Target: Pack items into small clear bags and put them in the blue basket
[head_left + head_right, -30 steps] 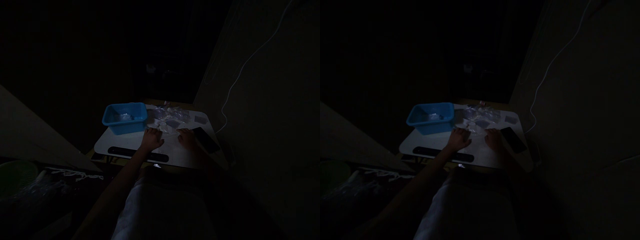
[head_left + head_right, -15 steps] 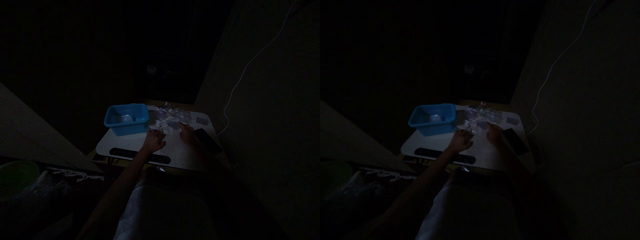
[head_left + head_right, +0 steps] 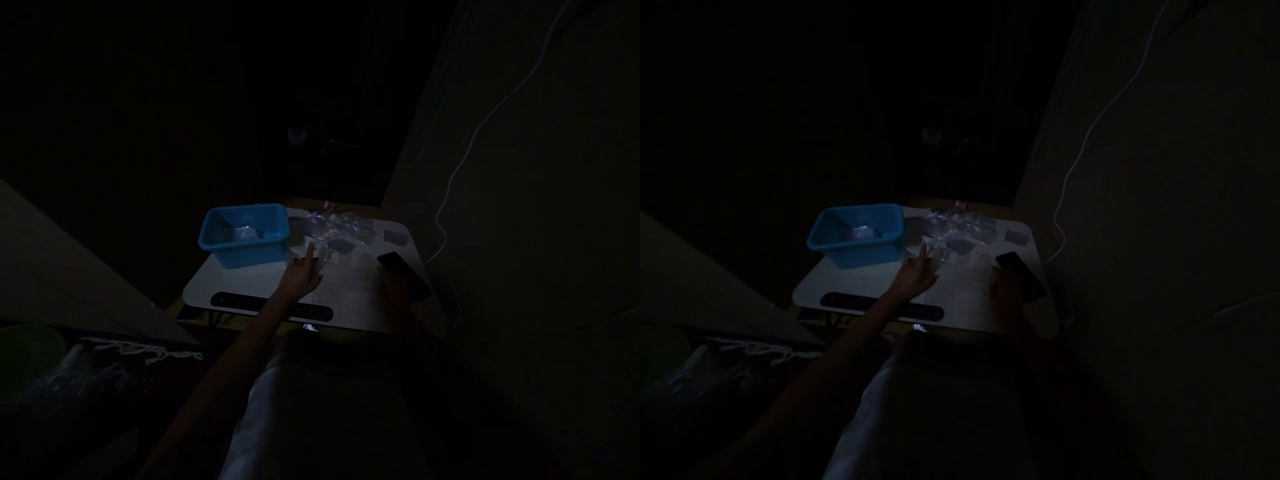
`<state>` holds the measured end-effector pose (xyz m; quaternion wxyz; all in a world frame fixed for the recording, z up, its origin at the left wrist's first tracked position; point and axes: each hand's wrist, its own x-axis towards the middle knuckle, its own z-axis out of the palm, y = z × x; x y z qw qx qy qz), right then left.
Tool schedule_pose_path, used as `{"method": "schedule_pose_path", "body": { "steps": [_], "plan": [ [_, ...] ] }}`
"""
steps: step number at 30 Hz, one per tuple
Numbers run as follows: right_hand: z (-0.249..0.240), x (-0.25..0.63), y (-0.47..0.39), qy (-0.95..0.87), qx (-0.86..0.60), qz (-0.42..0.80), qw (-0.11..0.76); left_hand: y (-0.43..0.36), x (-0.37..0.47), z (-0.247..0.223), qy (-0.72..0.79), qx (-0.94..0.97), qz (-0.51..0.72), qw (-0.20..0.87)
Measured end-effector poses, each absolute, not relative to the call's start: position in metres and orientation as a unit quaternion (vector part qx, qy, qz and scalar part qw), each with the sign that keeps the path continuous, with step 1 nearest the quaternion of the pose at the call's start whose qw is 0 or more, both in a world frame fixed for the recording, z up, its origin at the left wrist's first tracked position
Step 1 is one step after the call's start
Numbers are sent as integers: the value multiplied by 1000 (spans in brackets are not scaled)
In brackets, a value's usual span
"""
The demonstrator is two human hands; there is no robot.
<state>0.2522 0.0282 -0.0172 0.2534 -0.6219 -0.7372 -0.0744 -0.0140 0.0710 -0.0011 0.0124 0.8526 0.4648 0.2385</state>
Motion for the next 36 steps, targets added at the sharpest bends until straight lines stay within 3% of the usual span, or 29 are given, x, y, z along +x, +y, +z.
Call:
{"method": "schedule_pose_path", "body": {
  "steps": [6,19,36],
  "plan": [
    [-17,248,26,-735,-616,-79,272,69,-15,1,438,865,244,40],
    [-27,248,30,-724,-593,-127,330,73,-17,0,410,894,179,-14],
    [9,182,28,-827,-530,-69,173,71,-14,2,421,894,148,-38]
  ]
}}
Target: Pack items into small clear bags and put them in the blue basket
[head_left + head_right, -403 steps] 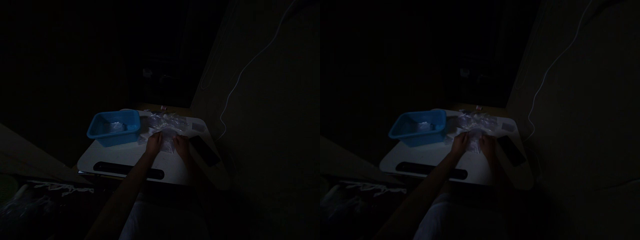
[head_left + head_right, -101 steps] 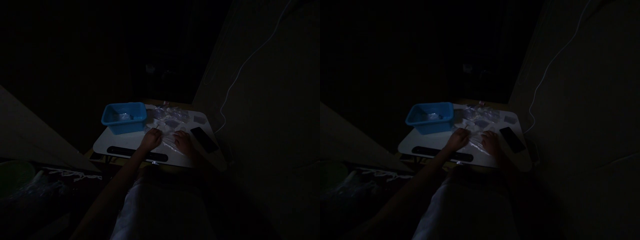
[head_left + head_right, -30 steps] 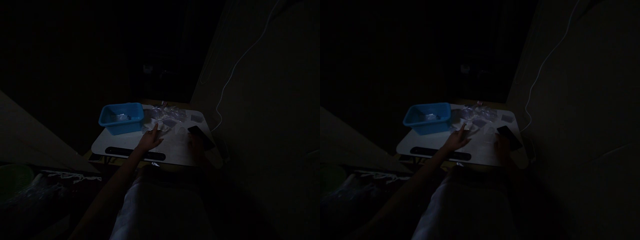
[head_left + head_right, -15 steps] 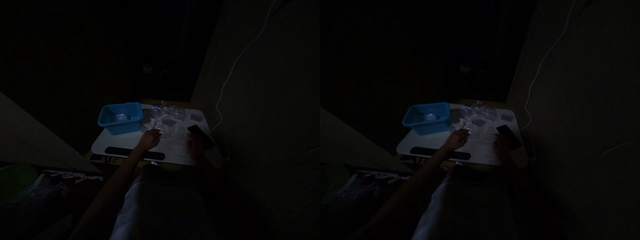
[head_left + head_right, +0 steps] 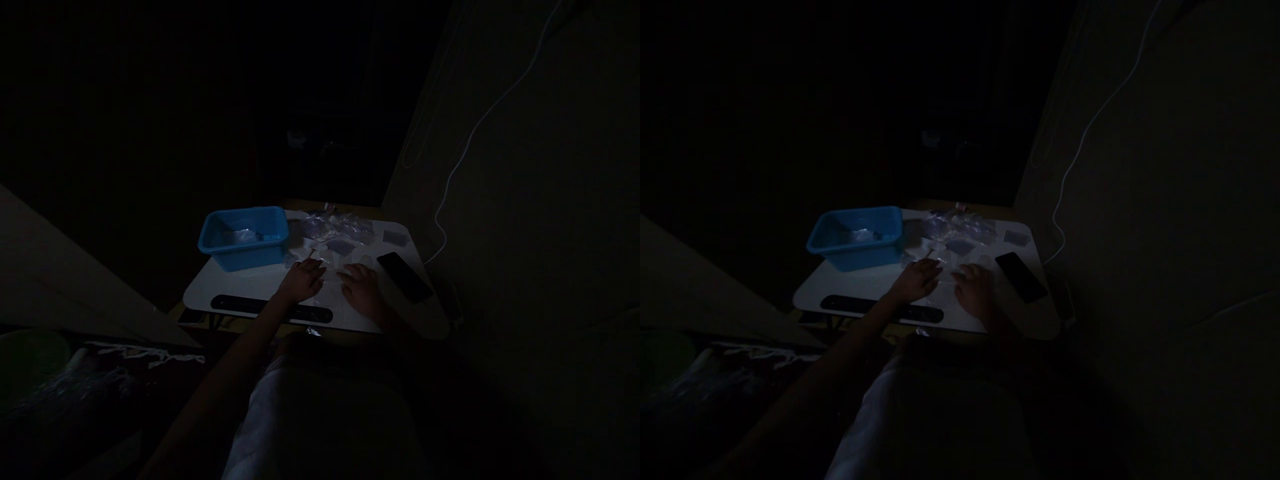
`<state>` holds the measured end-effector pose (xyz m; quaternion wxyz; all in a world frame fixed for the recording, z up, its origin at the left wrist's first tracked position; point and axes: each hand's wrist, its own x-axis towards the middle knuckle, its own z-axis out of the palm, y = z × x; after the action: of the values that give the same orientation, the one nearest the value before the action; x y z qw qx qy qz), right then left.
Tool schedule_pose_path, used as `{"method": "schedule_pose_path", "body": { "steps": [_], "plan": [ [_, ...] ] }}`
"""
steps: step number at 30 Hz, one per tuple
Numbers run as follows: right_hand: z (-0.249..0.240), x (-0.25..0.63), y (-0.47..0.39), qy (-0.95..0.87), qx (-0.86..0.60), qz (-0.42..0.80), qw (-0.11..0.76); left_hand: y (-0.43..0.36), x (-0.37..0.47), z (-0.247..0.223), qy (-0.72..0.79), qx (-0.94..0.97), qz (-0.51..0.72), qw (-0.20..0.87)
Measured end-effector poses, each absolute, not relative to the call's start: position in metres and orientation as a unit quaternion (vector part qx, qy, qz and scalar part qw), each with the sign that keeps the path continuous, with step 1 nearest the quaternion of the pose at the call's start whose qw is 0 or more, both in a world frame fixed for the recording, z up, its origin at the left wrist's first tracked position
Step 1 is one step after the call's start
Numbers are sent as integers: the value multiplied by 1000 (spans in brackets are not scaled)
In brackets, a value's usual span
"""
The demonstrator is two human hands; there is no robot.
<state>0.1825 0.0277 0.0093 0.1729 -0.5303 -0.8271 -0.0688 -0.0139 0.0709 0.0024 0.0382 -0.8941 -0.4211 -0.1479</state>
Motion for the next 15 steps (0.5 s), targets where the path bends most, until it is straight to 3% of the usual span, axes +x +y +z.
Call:
{"method": "schedule_pose_path", "body": {
  "steps": [7,13,15],
  "plan": [
    [9,181,35,-810,-553,-66,185,70,-14,3,-417,-895,-153,44],
    [-10,243,36,-737,-608,-25,294,71,-14,0,-426,-888,-170,41],
    [-16,269,31,-690,-633,42,349,72,-13,0,-427,-885,-180,37]
  ]
}}
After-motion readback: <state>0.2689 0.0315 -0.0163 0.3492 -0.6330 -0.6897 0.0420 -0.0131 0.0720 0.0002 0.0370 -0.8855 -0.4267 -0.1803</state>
